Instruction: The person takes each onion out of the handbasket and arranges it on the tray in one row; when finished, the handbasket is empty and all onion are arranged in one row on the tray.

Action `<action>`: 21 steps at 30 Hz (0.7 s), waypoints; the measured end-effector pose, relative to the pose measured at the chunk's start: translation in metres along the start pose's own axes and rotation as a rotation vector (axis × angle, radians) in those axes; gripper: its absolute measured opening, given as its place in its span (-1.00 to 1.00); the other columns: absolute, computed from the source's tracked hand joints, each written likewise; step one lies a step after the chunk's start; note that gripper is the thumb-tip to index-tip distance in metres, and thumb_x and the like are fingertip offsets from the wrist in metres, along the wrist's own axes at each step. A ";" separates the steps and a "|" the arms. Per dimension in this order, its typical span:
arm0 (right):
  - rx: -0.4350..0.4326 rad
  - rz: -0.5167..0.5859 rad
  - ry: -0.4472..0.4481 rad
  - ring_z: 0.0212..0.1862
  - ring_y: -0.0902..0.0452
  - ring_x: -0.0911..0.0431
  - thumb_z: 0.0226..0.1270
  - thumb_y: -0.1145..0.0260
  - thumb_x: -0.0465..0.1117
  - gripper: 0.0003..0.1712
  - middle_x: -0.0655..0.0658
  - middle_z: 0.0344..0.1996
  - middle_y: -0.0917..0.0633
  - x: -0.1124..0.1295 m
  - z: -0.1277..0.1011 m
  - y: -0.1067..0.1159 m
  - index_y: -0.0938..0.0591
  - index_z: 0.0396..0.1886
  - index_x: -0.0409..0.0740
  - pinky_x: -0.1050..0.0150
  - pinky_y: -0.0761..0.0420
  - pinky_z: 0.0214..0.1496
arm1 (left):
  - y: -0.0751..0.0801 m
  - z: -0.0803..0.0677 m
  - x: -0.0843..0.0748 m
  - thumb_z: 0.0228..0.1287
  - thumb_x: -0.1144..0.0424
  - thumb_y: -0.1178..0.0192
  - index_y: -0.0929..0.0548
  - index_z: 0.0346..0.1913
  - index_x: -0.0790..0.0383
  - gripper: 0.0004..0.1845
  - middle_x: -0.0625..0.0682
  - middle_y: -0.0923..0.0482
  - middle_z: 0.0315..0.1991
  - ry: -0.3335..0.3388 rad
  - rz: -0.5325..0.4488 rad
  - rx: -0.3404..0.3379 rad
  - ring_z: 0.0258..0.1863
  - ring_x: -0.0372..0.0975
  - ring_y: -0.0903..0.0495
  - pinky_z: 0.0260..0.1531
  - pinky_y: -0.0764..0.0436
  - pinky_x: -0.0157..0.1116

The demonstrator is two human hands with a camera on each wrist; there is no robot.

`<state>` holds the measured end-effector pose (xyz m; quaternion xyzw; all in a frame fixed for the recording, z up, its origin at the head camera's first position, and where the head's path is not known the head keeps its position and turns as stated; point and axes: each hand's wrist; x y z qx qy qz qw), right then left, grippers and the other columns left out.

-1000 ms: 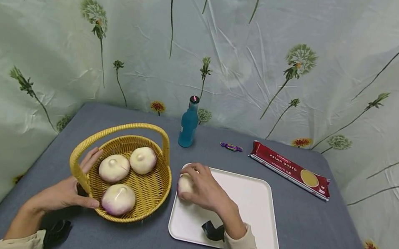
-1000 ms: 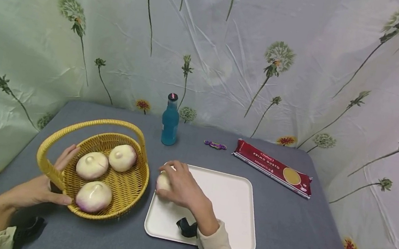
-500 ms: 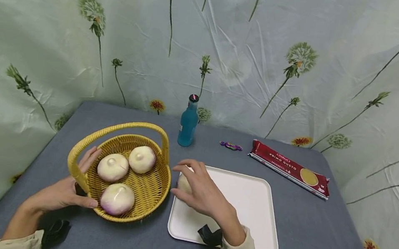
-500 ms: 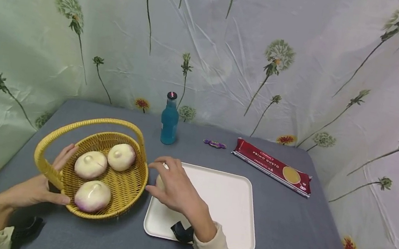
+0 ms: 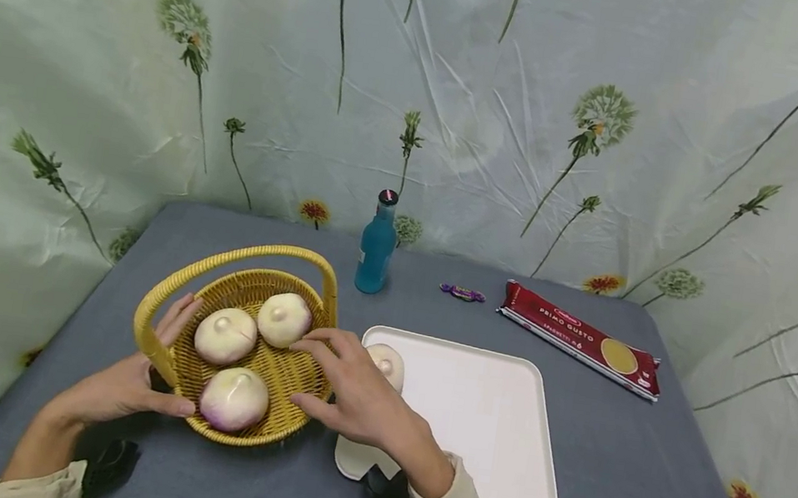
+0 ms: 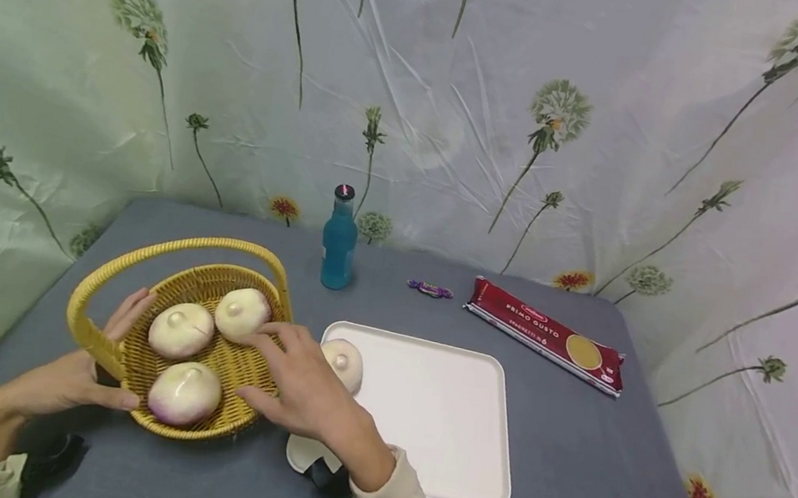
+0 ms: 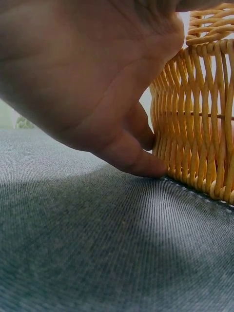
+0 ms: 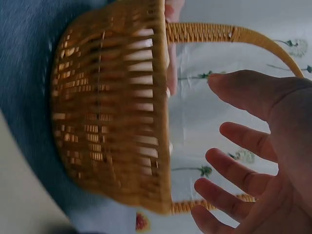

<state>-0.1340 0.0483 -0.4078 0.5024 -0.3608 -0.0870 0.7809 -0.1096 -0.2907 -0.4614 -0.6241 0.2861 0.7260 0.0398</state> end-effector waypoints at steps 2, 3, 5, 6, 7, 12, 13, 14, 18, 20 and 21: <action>-0.008 0.002 0.033 0.35 -0.31 0.06 0.37 -0.38 0.00 -0.41 -0.07 0.28 -0.45 0.003 0.003 -0.005 -0.49 0.34 -0.02 0.16 -0.36 0.37 | 0.000 0.000 0.000 0.05 0.49 -0.46 0.38 0.63 -0.10 0.36 -0.03 0.73 0.58 -0.004 -0.012 0.002 0.51 -0.26 0.61 0.12 0.03 -0.74; -0.007 0.006 0.045 0.34 -0.32 0.05 0.37 -0.38 -0.01 -0.41 -0.08 0.28 -0.45 0.004 0.005 -0.006 -0.49 0.34 -0.02 0.17 -0.38 0.36 | -0.001 0.000 0.000 0.04 0.49 -0.46 0.38 0.63 -0.09 0.36 -0.03 0.74 0.58 -0.008 -0.016 0.003 0.50 -0.26 0.61 0.11 0.02 -0.74; 0.000 0.005 0.068 0.32 -0.34 0.05 0.37 -0.38 -0.01 -0.41 -0.09 0.28 -0.45 0.007 0.009 -0.011 -0.48 0.33 -0.04 0.18 -0.40 0.34 | -0.001 0.000 0.001 0.05 0.50 -0.45 0.38 0.63 -0.09 0.36 -0.07 0.74 0.58 -0.008 -0.029 0.007 0.50 -0.26 0.61 0.11 0.01 -0.74; 0.009 0.004 0.076 0.31 -0.34 0.05 0.38 -0.38 -0.01 -0.41 -0.10 0.28 -0.44 0.008 0.010 -0.013 -0.48 0.33 -0.05 0.19 -0.40 0.33 | 0.000 0.000 0.001 0.05 0.50 -0.45 0.38 0.63 -0.09 0.36 -0.10 0.74 0.58 -0.007 -0.029 0.008 0.50 -0.27 0.61 0.11 0.00 -0.74; 0.020 0.004 0.078 0.31 -0.34 0.05 0.38 -0.37 -0.01 -0.41 -0.10 0.28 -0.43 0.010 0.011 -0.015 -0.47 0.33 -0.05 0.20 -0.41 0.32 | -0.001 0.000 0.001 0.05 0.49 -0.45 0.38 0.63 -0.10 0.37 -0.09 0.74 0.58 -0.004 -0.029 0.009 0.50 -0.28 0.60 0.11 0.00 -0.74; 0.067 0.014 0.076 0.35 -0.28 0.02 0.41 -0.34 0.04 -0.41 -0.13 0.35 -0.35 0.015 0.018 -0.026 -0.45 0.35 -0.02 0.24 -0.42 0.32 | 0.000 0.000 0.002 0.05 0.47 -0.47 0.38 0.63 -0.11 0.37 -0.09 0.72 0.58 -0.003 -0.003 0.005 0.50 -0.33 0.56 0.11 -0.01 -0.74; 0.068 0.017 0.080 0.36 -0.27 0.01 0.41 -0.33 0.04 -0.42 -0.14 0.36 -0.34 0.016 0.019 -0.028 -0.46 0.34 -0.02 0.24 -0.41 0.33 | 0.000 0.000 0.002 0.04 0.47 -0.47 0.38 0.63 -0.11 0.37 -0.07 0.72 0.58 -0.005 0.002 0.005 0.50 -0.33 0.55 0.11 -0.02 -0.74; 0.069 0.024 0.085 0.36 -0.26 0.01 0.41 -0.33 0.04 -0.42 -0.14 0.37 -0.34 0.017 0.020 -0.029 -0.46 0.34 -0.02 0.25 -0.40 0.33 | 0.000 0.000 0.002 0.05 0.47 -0.47 0.38 0.63 -0.10 0.36 -0.08 0.71 0.58 -0.007 0.004 0.003 0.51 -0.34 0.55 0.11 -0.02 -0.74; 0.061 0.019 0.119 0.36 -0.27 0.01 0.42 -0.32 0.05 -0.46 -0.14 0.35 -0.36 0.018 0.025 -0.034 -0.50 0.30 -0.04 0.25 -0.34 0.38 | 0.000 0.000 0.002 0.06 0.46 -0.46 0.38 0.63 -0.10 0.36 -0.02 0.72 0.58 -0.003 0.000 0.006 0.50 -0.35 0.56 0.10 -0.03 -0.74; 0.059 0.005 0.127 0.35 -0.28 0.01 0.42 -0.31 0.06 -0.47 -0.14 0.33 -0.38 0.019 0.028 -0.036 -0.51 0.28 -0.04 0.25 -0.32 0.39 | 0.000 0.000 0.002 0.06 0.46 -0.47 0.38 0.63 -0.10 0.36 0.01 0.73 0.58 -0.006 -0.001 0.004 0.50 -0.34 0.57 0.10 -0.02 -0.74; 0.059 -0.003 0.132 0.35 -0.29 0.01 0.43 -0.31 0.06 -0.48 -0.13 0.32 -0.39 0.018 0.029 -0.038 -0.51 0.28 -0.03 0.24 -0.31 0.40 | 0.000 0.000 0.002 0.06 0.46 -0.46 0.38 0.63 -0.10 0.36 0.02 0.73 0.58 -0.007 -0.001 0.003 0.50 -0.33 0.57 0.11 -0.01 -0.74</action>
Point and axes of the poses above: each hand's wrist, its own z-axis towards the middle knuckle, its own y-axis out of the back of the hand, x = y × z
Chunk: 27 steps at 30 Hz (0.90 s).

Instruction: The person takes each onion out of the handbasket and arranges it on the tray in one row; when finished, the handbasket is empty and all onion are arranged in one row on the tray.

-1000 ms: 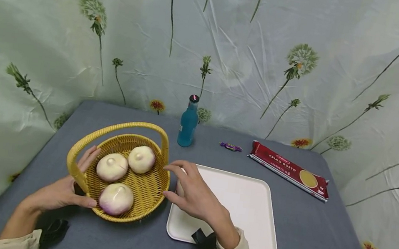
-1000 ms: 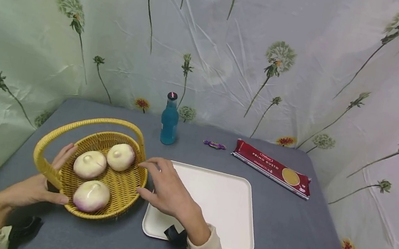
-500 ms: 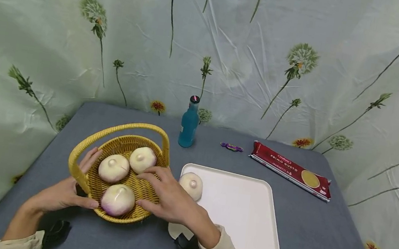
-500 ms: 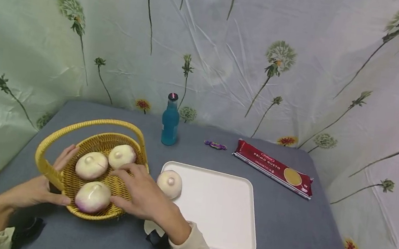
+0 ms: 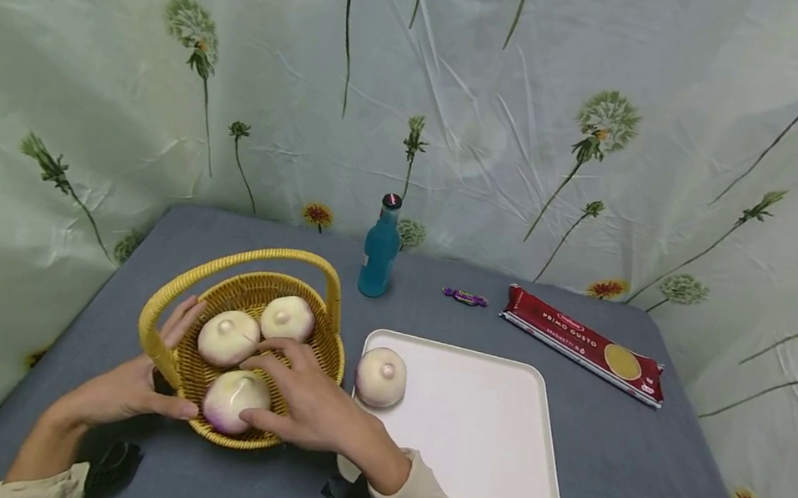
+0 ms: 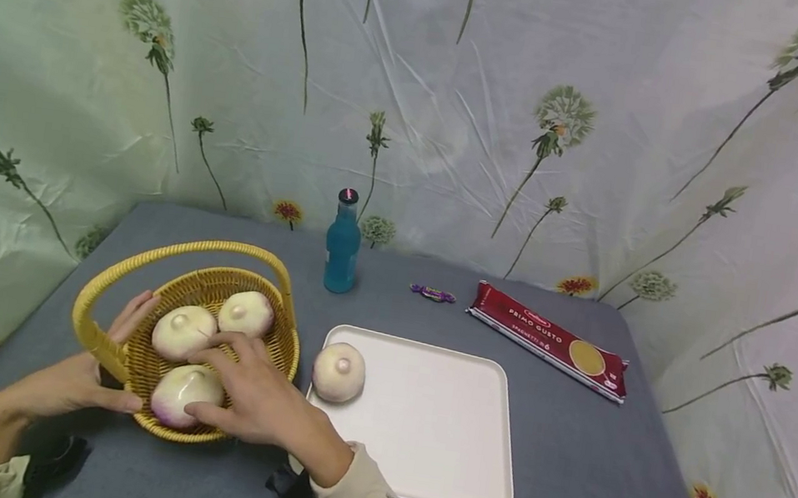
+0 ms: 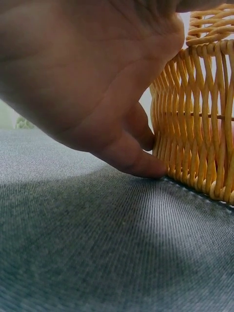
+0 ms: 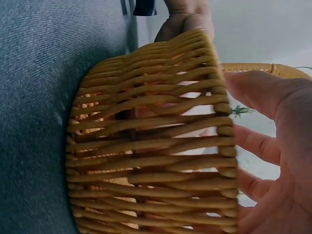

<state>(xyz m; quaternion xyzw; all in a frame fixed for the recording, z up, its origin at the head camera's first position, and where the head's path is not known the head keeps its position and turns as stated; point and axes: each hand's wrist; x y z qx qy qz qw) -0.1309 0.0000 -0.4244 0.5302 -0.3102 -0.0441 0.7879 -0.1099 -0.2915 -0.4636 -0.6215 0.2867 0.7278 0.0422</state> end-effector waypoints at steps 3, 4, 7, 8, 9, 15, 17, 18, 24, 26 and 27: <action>0.007 -0.006 0.002 0.34 -0.31 0.01 0.42 -0.31 0.06 -0.47 -0.12 0.32 -0.41 -0.001 0.003 -0.004 -0.52 0.29 -0.01 0.22 -0.30 0.40 | 0.000 0.000 0.000 0.05 0.46 -0.46 0.37 0.63 -0.09 0.36 0.02 0.73 0.58 -0.004 -0.003 0.000 0.51 -0.32 0.57 0.11 -0.01 -0.74; 0.011 -0.007 0.003 0.35 -0.31 0.01 0.42 -0.31 0.07 -0.47 -0.11 0.32 -0.41 -0.001 0.004 -0.005 -0.52 0.29 -0.01 0.22 -0.29 0.40 | 0.000 0.000 0.000 0.05 0.46 -0.46 0.37 0.63 -0.10 0.36 0.00 0.73 0.58 -0.004 -0.004 0.000 0.51 -0.32 0.57 0.11 -0.01 -0.74; 0.025 0.000 0.000 0.36 -0.29 0.01 0.43 -0.30 0.09 -0.45 -0.09 0.33 -0.40 -0.001 0.006 -0.007 -0.51 0.31 0.00 0.23 -0.28 0.41 | 0.000 -0.001 0.000 0.06 0.46 -0.46 0.38 0.63 -0.11 0.36 0.00 0.73 0.58 0.000 -0.007 0.000 0.51 -0.30 0.58 0.11 -0.01 -0.74; 0.028 -0.002 -0.003 0.36 -0.27 0.02 0.42 -0.30 0.11 -0.44 -0.08 0.34 -0.39 0.000 0.007 -0.008 -0.51 0.31 0.01 0.24 -0.27 0.41 | 0.000 0.000 0.000 0.06 0.46 -0.46 0.38 0.63 -0.11 0.36 0.01 0.73 0.58 0.003 -0.005 -0.001 0.51 -0.30 0.58 0.11 -0.01 -0.74; 0.032 0.001 -0.007 0.37 -0.26 0.02 0.42 -0.30 0.11 -0.44 -0.07 0.35 -0.39 0.000 0.007 -0.008 -0.51 0.32 0.01 0.25 -0.27 0.41 | 0.000 0.000 -0.001 0.06 0.45 -0.47 0.38 0.63 -0.11 0.36 0.01 0.73 0.58 0.004 -0.004 -0.002 0.51 -0.29 0.58 0.11 -0.01 -0.74; 0.056 0.006 -0.022 0.36 -0.24 0.01 0.41 -0.31 0.13 -0.42 -0.06 0.35 -0.38 0.001 0.011 -0.008 -0.51 0.32 0.01 0.25 -0.27 0.40 | 0.000 -0.001 -0.001 0.07 0.44 -0.46 0.38 0.63 -0.11 0.35 -0.05 0.72 0.58 0.007 -0.002 -0.003 0.51 -0.28 0.58 0.10 -0.01 -0.74; 0.065 0.010 -0.023 0.36 -0.26 0.00 0.41 -0.31 0.13 -0.42 -0.06 0.34 -0.40 0.001 0.012 -0.009 -0.52 0.31 0.00 0.25 -0.27 0.40 | -0.001 -0.001 -0.001 0.06 0.44 -0.46 0.38 0.63 -0.11 0.35 -0.07 0.72 0.58 0.008 0.002 -0.004 0.51 -0.29 0.57 0.10 -0.01 -0.74; 0.070 0.013 -0.027 0.35 -0.26 0.00 0.40 -0.32 0.13 -0.42 -0.06 0.34 -0.40 0.001 0.013 -0.009 -0.52 0.31 0.01 0.25 -0.28 0.39 | -0.001 -0.001 -0.001 0.06 0.44 -0.46 0.38 0.63 -0.11 0.35 -0.06 0.71 0.58 0.008 0.006 -0.005 0.51 -0.30 0.57 0.10 -0.01 -0.74; 0.107 0.033 -0.049 0.35 -0.25 0.01 0.37 -0.34 0.17 -0.42 -0.03 0.35 -0.39 -0.001 0.014 -0.011 -0.52 0.28 0.07 0.29 -0.31 0.35 | -0.002 0.000 -0.002 0.07 0.44 -0.46 0.39 0.63 -0.10 0.35 -0.11 0.72 0.58 0.007 0.001 -0.001 0.51 -0.31 0.60 0.11 0.00 -0.74; 0.118 0.036 -0.048 0.35 -0.25 0.00 0.37 -0.33 0.18 -0.43 -0.03 0.35 -0.39 -0.001 0.014 -0.012 -0.52 0.28 0.08 0.32 -0.33 0.32 | -0.001 0.000 -0.002 0.07 0.44 -0.46 0.39 0.63 -0.09 0.35 -0.11 0.72 0.58 0.006 -0.004 0.000 0.51 -0.31 0.61 0.11 0.00 -0.74; 0.123 0.037 -0.045 0.35 -0.25 0.00 0.38 -0.32 0.18 -0.43 -0.04 0.35 -0.39 -0.002 0.014 -0.013 -0.52 0.28 0.08 0.33 -0.34 0.30 | -0.001 0.000 -0.002 0.07 0.44 -0.46 0.39 0.62 -0.10 0.35 -0.12 0.72 0.58 0.008 -0.007 0.000 0.51 -0.30 0.61 0.11 0.00 -0.74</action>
Point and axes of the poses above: each hand's wrist, its own z-axis towards the middle knuckle, its own y-axis out of the back of the hand, x = y × z
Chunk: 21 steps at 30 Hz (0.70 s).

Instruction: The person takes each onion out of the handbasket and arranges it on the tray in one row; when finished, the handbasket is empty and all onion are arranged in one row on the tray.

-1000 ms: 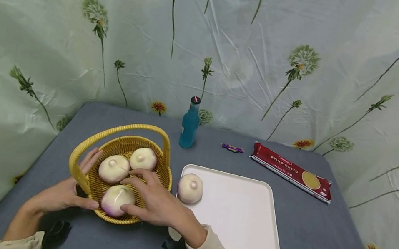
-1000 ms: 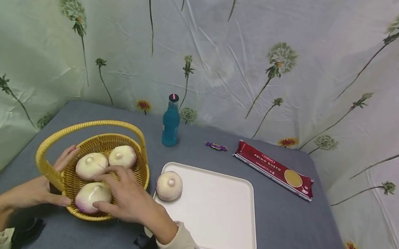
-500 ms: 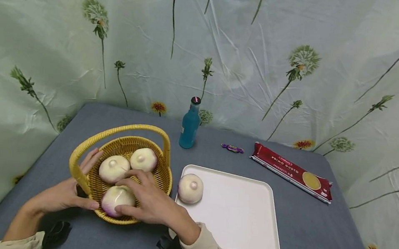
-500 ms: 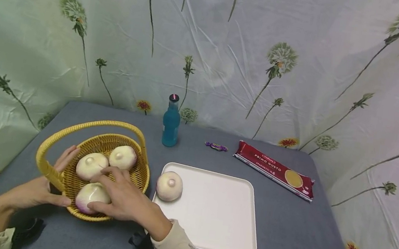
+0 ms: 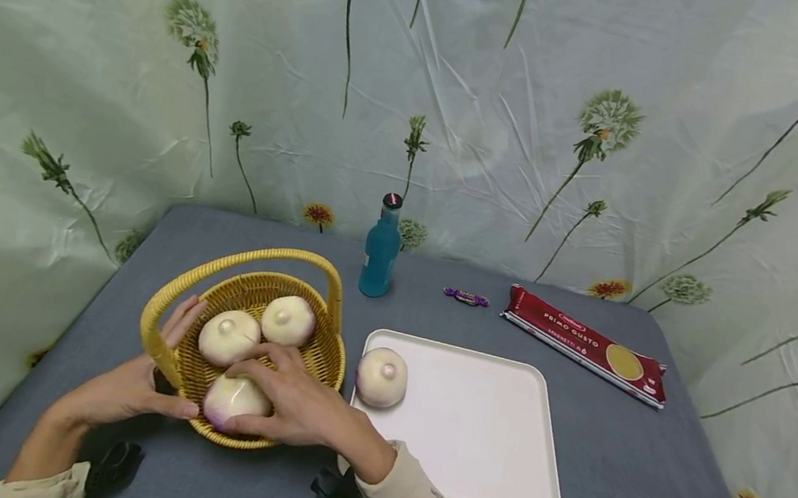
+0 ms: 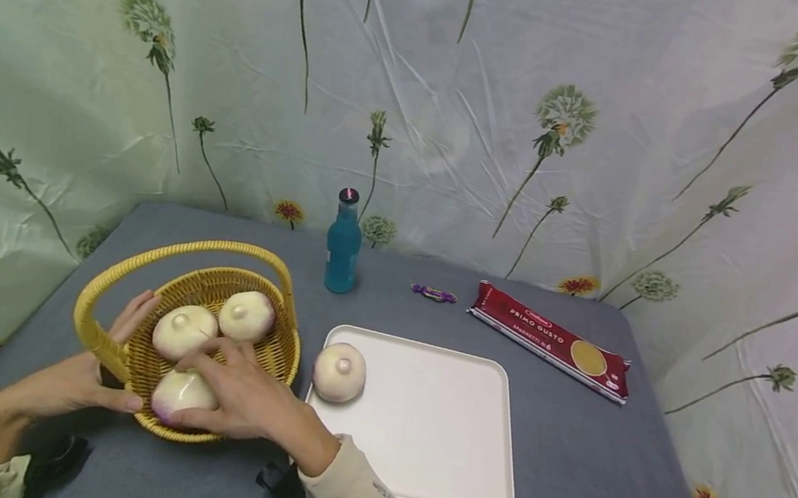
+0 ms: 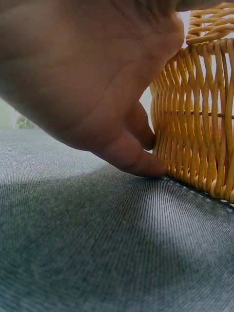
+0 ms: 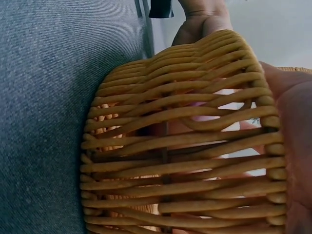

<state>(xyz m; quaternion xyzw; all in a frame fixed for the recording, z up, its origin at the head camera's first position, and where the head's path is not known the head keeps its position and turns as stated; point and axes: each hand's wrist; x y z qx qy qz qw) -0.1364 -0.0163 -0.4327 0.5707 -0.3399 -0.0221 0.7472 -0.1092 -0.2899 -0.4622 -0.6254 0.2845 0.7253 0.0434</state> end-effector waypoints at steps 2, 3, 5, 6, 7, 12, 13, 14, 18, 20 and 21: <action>0.009 0.010 0.007 0.35 -0.25 -0.01 0.39 -0.31 0.17 -0.44 -0.05 0.35 -0.39 -0.001 0.001 0.000 -0.51 0.29 0.08 0.35 -0.35 0.28 | 0.000 0.000 0.000 0.08 0.43 -0.46 0.39 0.62 -0.11 0.35 -0.12 0.72 0.58 0.005 -0.005 0.000 0.51 -0.29 0.61 0.10 -0.01 -0.74; 0.013 0.019 0.009 0.35 -0.25 -0.01 0.40 -0.31 0.16 -0.44 -0.06 0.35 -0.39 -0.001 0.001 0.000 -0.51 0.30 0.08 0.36 -0.35 0.27 | 0.001 0.000 0.000 0.08 0.42 -0.46 0.39 0.62 -0.11 0.35 -0.10 0.73 0.58 0.008 -0.006 0.000 0.51 -0.28 0.61 0.10 -0.01 -0.74; 0.020 0.034 0.014 0.35 -0.25 0.00 0.40 -0.32 0.15 -0.44 -0.06 0.35 -0.39 -0.002 0.002 0.000 -0.51 0.30 0.08 0.36 -0.34 0.27 | 0.001 0.000 -0.001 0.09 0.42 -0.46 0.39 0.62 -0.12 0.35 -0.10 0.73 0.58 0.013 -0.007 0.000 0.51 -0.27 0.61 0.10 -0.01 -0.74; 0.024 0.041 0.018 0.35 -0.25 0.01 0.39 -0.32 0.14 -0.44 -0.06 0.35 -0.39 -0.002 0.003 0.000 -0.51 0.30 0.08 0.36 -0.33 0.28 | 0.001 0.000 -0.001 0.09 0.41 -0.46 0.39 0.62 -0.12 0.35 -0.07 0.73 0.58 0.014 -0.006 -0.001 0.51 -0.26 0.61 0.10 -0.01 -0.74; 0.028 0.044 0.021 0.34 -0.26 0.03 0.40 -0.32 0.14 -0.44 -0.05 0.35 -0.40 -0.002 0.003 0.000 -0.51 0.30 0.08 0.37 -0.33 0.28 | 0.001 0.000 -0.001 0.09 0.41 -0.46 0.39 0.62 -0.12 0.35 -0.07 0.73 0.58 0.014 -0.005 -0.002 0.51 -0.26 0.61 0.10 -0.01 -0.74; 0.041 0.041 0.019 0.34 -0.26 0.04 0.41 -0.30 0.15 -0.43 -0.03 0.36 -0.40 -0.002 0.004 0.000 -0.50 0.32 0.10 0.38 -0.33 0.26 | 0.002 0.000 -0.002 0.09 0.42 -0.46 0.39 0.62 -0.11 0.34 -0.04 0.73 0.58 0.012 -0.003 -0.003 0.51 -0.29 0.59 0.10 0.00 -0.74; 0.044 0.038 0.017 0.34 -0.26 0.04 0.41 -0.29 0.16 -0.43 -0.03 0.36 -0.40 -0.002 0.004 -0.001 -0.50 0.33 0.10 0.39 -0.34 0.26 | 0.002 0.001 -0.002 0.09 0.43 -0.46 0.39 0.62 -0.11 0.34 -0.07 0.73 0.58 0.009 -0.004 -0.002 0.50 -0.30 0.60 0.10 0.00 -0.74; 0.046 0.037 0.013 0.34 -0.26 0.04 0.42 -0.29 0.16 -0.43 -0.03 0.36 -0.40 -0.001 0.004 -0.001 -0.50 0.33 0.10 0.39 -0.34 0.26 | 0.001 0.001 -0.002 0.09 0.42 -0.46 0.39 0.63 -0.10 0.34 -0.07 0.73 0.58 0.006 -0.004 0.000 0.50 -0.31 0.60 0.10 0.00 -0.74; 0.052 0.020 0.007 0.33 -0.28 0.06 0.42 -0.29 0.16 -0.42 -0.03 0.34 -0.42 -0.001 0.002 -0.001 -0.48 0.34 0.10 0.39 -0.36 0.25 | 0.000 0.001 -0.001 0.07 0.43 -0.46 0.39 0.63 -0.08 0.35 -0.12 0.72 0.58 -0.008 -0.004 0.001 0.50 -0.31 0.61 0.11 0.02 -0.75; 0.056 0.013 0.009 0.32 -0.29 0.08 0.42 -0.28 0.17 -0.41 -0.03 0.33 -0.43 -0.001 0.002 -0.002 -0.47 0.35 0.10 0.39 -0.36 0.26 | 0.000 0.001 -0.001 0.07 0.43 -0.46 0.40 0.62 -0.08 0.36 -0.13 0.73 0.58 -0.006 -0.009 0.002 0.50 -0.31 0.62 0.11 0.02 -0.75; 0.057 0.008 0.012 0.31 -0.30 0.09 0.41 -0.28 0.17 -0.41 -0.02 0.32 -0.44 -0.001 0.002 -0.002 -0.47 0.35 0.10 0.39 -0.36 0.26 | 0.000 0.000 -0.001 0.07 0.43 -0.47 0.40 0.62 -0.08 0.36 -0.13 0.73 0.58 -0.005 -0.007 0.001 0.50 -0.31 0.62 0.11 0.01 -0.75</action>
Point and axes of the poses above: each hand's wrist, its own z-axis towards the middle knuckle, its own y-axis out of the back of the hand, x = y × z
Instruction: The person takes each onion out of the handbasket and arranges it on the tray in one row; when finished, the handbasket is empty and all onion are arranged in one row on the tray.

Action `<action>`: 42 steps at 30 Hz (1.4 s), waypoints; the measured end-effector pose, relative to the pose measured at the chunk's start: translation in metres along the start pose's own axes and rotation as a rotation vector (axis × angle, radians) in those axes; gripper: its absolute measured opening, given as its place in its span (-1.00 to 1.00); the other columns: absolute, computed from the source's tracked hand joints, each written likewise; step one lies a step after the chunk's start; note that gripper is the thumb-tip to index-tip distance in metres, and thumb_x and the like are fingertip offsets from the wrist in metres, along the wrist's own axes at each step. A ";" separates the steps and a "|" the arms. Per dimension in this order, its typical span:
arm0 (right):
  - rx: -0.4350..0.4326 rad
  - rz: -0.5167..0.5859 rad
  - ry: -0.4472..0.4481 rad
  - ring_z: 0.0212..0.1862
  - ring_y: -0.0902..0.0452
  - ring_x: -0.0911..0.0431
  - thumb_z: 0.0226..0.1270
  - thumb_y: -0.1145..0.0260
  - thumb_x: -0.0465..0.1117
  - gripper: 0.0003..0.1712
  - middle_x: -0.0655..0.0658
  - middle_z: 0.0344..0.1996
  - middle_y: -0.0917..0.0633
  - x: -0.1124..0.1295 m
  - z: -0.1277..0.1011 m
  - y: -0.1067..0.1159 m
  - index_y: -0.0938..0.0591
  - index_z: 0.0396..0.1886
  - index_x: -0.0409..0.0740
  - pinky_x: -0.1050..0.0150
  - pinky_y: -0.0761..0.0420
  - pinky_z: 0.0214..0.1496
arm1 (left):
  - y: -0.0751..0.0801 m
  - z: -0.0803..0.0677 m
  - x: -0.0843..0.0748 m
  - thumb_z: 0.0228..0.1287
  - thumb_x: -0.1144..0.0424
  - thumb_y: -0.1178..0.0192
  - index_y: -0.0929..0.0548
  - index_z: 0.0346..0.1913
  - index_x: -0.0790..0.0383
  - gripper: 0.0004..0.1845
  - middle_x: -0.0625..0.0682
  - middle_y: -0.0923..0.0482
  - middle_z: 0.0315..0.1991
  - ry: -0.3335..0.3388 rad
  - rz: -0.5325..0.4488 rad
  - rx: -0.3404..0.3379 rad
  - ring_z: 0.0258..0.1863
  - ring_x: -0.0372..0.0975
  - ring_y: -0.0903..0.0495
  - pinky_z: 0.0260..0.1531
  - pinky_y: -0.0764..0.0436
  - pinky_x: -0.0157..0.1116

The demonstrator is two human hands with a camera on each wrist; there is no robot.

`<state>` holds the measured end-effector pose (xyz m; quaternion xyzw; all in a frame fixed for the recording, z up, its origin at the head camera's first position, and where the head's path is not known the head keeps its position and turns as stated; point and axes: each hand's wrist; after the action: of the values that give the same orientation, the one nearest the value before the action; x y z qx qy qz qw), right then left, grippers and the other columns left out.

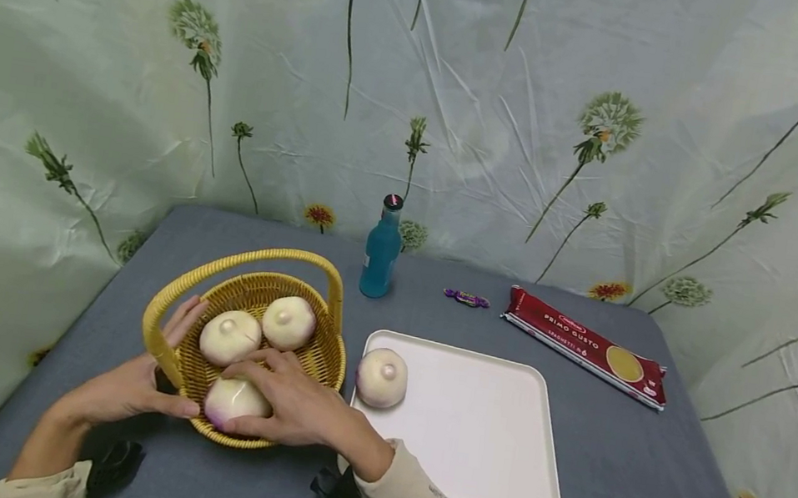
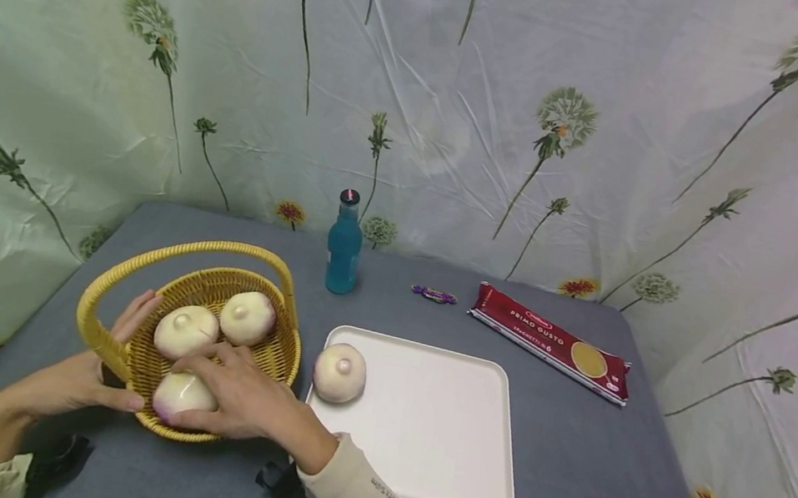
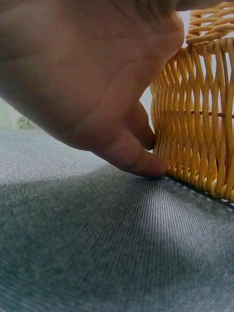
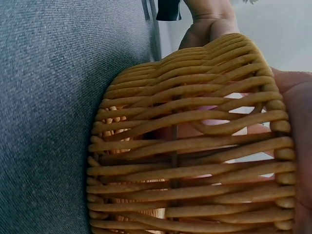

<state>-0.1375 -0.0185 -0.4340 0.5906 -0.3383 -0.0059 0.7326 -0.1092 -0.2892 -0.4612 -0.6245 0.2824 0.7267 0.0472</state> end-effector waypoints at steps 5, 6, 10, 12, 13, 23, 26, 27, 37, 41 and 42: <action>0.009 -0.011 0.026 0.29 -0.34 0.13 0.43 -0.27 0.15 -0.40 -0.02 0.29 -0.46 -0.001 0.000 0.000 -0.44 0.38 0.09 0.40 -0.34 0.28 | 0.000 0.000 0.001 0.06 0.43 -0.47 0.39 0.63 -0.08 0.36 -0.13 0.71 0.58 0.000 0.009 -0.003 0.50 -0.31 0.60 0.11 0.00 -0.74; 0.011 -0.011 0.030 0.29 -0.34 0.14 0.44 -0.27 0.14 -0.39 -0.02 0.29 -0.47 -0.001 -0.001 0.000 -0.43 0.39 0.09 0.40 -0.34 0.27 | 0.000 0.000 0.002 0.07 0.43 -0.47 0.39 0.63 -0.09 0.35 -0.13 0.71 0.58 0.001 0.010 -0.002 0.51 -0.31 0.60 0.11 0.00 -0.74; 0.010 -0.022 0.048 0.29 -0.36 0.16 0.45 -0.26 0.13 -0.39 -0.02 0.28 -0.48 -0.001 -0.001 -0.001 -0.42 0.40 0.08 0.42 -0.33 0.28 | 0.000 0.000 0.003 0.07 0.43 -0.46 0.39 0.63 -0.10 0.35 -0.12 0.71 0.58 0.000 0.008 0.002 0.51 -0.30 0.61 0.11 -0.01 -0.74; 0.007 -0.027 0.056 0.29 -0.36 0.18 0.45 -0.26 0.13 -0.39 -0.01 0.28 -0.48 -0.001 -0.001 -0.001 -0.42 0.40 0.08 0.43 -0.32 0.29 | 0.000 0.000 0.004 0.08 0.42 -0.46 0.39 0.62 -0.10 0.35 -0.12 0.71 0.58 -0.001 0.005 0.003 0.51 -0.30 0.61 0.11 -0.01 -0.74; 0.005 -0.029 0.060 0.30 -0.36 0.19 0.45 -0.25 0.13 -0.40 -0.01 0.28 -0.48 -0.001 -0.001 -0.001 -0.43 0.40 0.08 0.43 -0.31 0.30 | 0.000 0.000 0.004 0.08 0.43 -0.46 0.39 0.63 -0.09 0.35 -0.12 0.71 0.58 -0.004 0.002 0.004 0.51 -0.30 0.62 0.11 0.00 -0.74; -0.017 -0.026 0.088 0.30 -0.37 0.21 0.46 -0.27 0.08 -0.41 -0.03 0.27 -0.49 -0.003 -0.002 -0.002 -0.44 0.39 0.03 0.46 -0.29 0.32 | -0.001 0.000 0.002 0.07 0.40 -0.48 0.39 0.63 -0.07 0.35 -0.09 0.72 0.58 -0.006 0.007 0.005 0.50 -0.30 0.63 0.11 0.03 -0.75; -0.037 -0.034 0.102 0.32 -0.36 0.22 0.47 -0.25 0.08 -0.44 -0.01 0.28 -0.49 -0.003 -0.002 -0.002 -0.46 0.38 0.04 0.46 -0.28 0.34 | 0.000 0.000 0.001 0.08 0.40 -0.47 0.39 0.62 -0.09 0.35 -0.06 0.72 0.58 0.000 0.005 0.003 0.51 -0.27 0.64 0.11 0.02 -0.75; -0.044 -0.040 0.106 0.32 -0.35 0.22 0.48 -0.25 0.07 -0.45 0.00 0.29 -0.49 -0.002 -0.002 -0.002 -0.47 0.37 0.05 0.45 -0.27 0.35 | 0.000 0.000 0.001 0.09 0.41 -0.47 0.39 0.62 -0.10 0.35 -0.06 0.72 0.58 0.004 0.003 0.002 0.51 -0.26 0.64 0.11 0.02 -0.75; -0.097 -0.022 0.094 0.34 -0.33 0.18 0.46 -0.28 0.05 -0.49 0.00 0.31 -0.49 -0.003 -0.004 0.003 -0.52 0.33 0.06 0.36 -0.28 0.37 | 0.000 0.000 0.000 0.08 0.42 -0.47 0.40 0.62 -0.13 0.36 -0.04 0.74 0.58 0.022 -0.001 -0.006 0.51 -0.21 0.66 0.09 0.04 -0.76; -0.110 -0.010 0.087 0.33 -0.34 0.15 0.45 -0.29 0.05 -0.49 -0.02 0.29 -0.50 -0.002 -0.005 0.004 -0.52 0.32 0.05 0.34 -0.30 0.36 | 0.000 0.000 0.001 0.08 0.42 -0.47 0.40 0.62 -0.12 0.36 -0.07 0.73 0.58 0.022 0.000 -0.007 0.51 -0.22 0.65 0.09 0.03 -0.75; -0.112 -0.005 0.087 0.33 -0.34 0.15 0.45 -0.29 0.04 -0.49 -0.02 0.29 -0.50 -0.002 -0.005 0.005 -0.52 0.32 0.05 0.34 -0.30 0.36 | 0.000 0.000 0.001 0.08 0.42 -0.47 0.40 0.62 -0.12 0.36 -0.05 0.74 0.58 0.021 0.000 -0.008 0.51 -0.22 0.65 0.09 0.03 -0.75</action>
<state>-0.1380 -0.0117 -0.4311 0.5494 -0.3039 -0.0012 0.7784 -0.1089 -0.2891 -0.4619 -0.6324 0.2802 0.7210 0.0416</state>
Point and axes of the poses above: each hand's wrist, its own z-axis towards the middle knuckle, its own y-axis out of the back of the hand, x = y × z
